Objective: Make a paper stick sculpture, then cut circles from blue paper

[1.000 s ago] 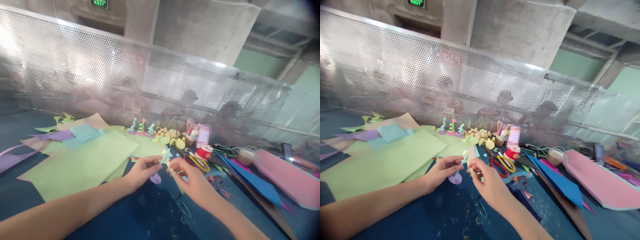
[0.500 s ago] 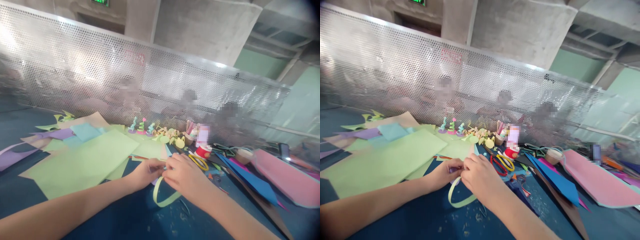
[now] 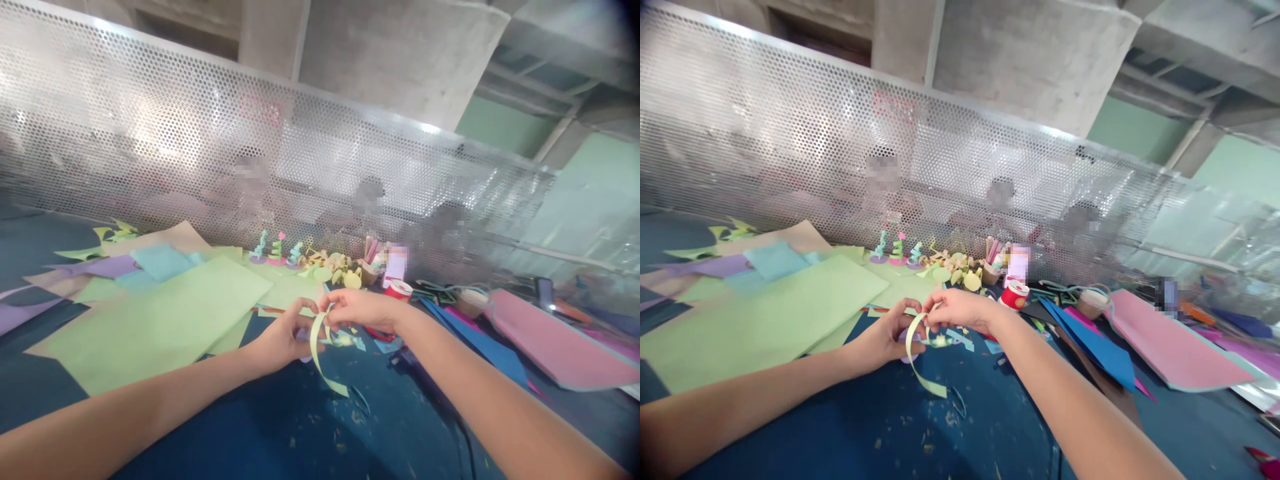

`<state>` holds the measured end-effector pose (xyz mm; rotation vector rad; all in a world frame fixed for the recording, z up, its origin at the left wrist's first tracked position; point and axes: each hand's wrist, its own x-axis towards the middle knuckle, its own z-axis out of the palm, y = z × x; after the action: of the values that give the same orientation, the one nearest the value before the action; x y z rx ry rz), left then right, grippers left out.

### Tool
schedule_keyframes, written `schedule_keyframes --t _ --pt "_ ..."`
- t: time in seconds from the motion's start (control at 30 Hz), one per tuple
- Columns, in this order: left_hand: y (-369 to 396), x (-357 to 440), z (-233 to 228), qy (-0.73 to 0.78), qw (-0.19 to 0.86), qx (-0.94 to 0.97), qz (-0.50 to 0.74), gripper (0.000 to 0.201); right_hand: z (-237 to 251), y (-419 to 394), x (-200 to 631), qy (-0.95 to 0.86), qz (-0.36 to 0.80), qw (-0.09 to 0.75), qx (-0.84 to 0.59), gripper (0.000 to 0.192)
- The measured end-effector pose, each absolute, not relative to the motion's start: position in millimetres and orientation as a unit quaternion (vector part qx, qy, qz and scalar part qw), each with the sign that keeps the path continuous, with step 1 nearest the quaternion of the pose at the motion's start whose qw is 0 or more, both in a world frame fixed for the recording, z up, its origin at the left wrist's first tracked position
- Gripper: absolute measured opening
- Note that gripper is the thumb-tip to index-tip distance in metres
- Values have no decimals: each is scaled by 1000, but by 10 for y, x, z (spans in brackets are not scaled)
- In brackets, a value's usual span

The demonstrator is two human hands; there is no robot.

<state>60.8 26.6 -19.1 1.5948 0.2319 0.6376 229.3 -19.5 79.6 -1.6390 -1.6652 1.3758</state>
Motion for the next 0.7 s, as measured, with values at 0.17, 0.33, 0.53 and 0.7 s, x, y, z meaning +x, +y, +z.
schedule_keyframes --t 0.17,0.33,0.53,0.7 --pt "268 599 -191 131 671 670 291 49 543 -215 2371 -501 562 296 -587 25" --pt "252 600 -164 144 686 647 302 48 294 -286 2331 -426 542 379 -617 34" --pt "256 618 -139 131 689 640 314 44 148 -445 2202 -402 497 419 -645 31" --pt "245 623 -132 154 700 625 308 33 189 -526 2211 -427 389 433 -691 40"
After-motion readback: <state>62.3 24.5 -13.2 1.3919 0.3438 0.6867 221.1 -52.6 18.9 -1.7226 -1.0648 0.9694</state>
